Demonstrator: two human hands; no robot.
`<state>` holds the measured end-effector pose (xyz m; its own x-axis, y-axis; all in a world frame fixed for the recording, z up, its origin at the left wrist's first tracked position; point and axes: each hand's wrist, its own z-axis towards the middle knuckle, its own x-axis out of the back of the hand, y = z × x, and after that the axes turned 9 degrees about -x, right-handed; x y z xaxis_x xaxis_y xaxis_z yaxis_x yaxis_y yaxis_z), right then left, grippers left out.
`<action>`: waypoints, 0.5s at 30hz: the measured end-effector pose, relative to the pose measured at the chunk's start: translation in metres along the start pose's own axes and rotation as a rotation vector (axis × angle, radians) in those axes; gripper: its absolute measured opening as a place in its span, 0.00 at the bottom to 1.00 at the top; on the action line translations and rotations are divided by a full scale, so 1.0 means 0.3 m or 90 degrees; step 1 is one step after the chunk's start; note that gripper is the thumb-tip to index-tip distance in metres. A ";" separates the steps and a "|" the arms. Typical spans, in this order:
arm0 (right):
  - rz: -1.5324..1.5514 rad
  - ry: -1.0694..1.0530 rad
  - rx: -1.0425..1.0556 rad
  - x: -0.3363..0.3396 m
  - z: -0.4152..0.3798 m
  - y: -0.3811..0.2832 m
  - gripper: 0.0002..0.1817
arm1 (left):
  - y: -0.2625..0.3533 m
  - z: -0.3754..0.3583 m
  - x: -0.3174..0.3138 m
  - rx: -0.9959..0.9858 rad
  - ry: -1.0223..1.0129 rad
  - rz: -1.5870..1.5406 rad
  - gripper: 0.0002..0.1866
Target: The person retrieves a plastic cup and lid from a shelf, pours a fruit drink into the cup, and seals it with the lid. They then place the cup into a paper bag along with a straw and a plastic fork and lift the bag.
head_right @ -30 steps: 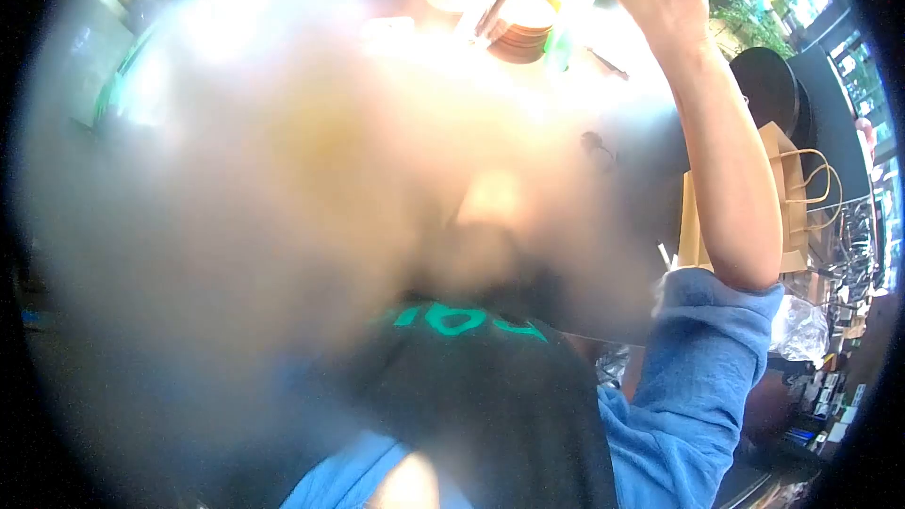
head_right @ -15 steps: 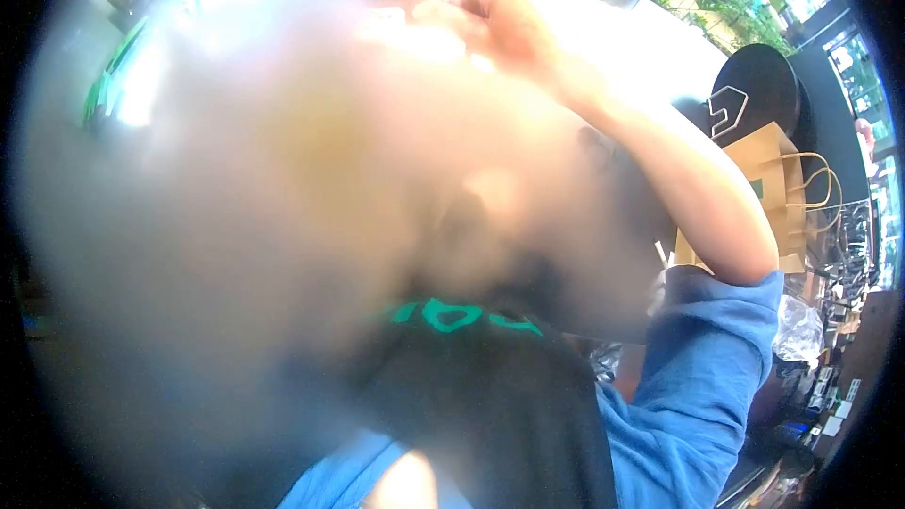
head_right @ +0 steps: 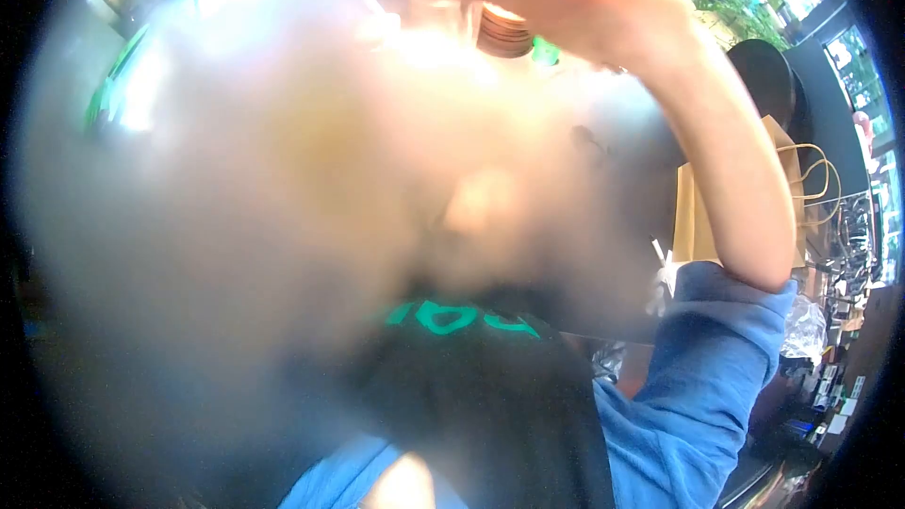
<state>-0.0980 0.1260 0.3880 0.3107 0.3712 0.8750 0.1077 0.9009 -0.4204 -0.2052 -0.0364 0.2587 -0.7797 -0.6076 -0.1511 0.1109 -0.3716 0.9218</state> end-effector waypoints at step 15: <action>-0.420 -0.052 0.179 -0.247 0.047 0.285 0.10 | 0.005 0.046 -0.011 0.031 -0.051 0.076 0.13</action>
<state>-0.1252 0.1788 0.2907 0.1914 -0.2637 0.9454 -0.0023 0.9631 0.2691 -0.2111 -0.0253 0.2654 -0.8094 -0.5871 -0.0121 0.1775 -0.2643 0.9480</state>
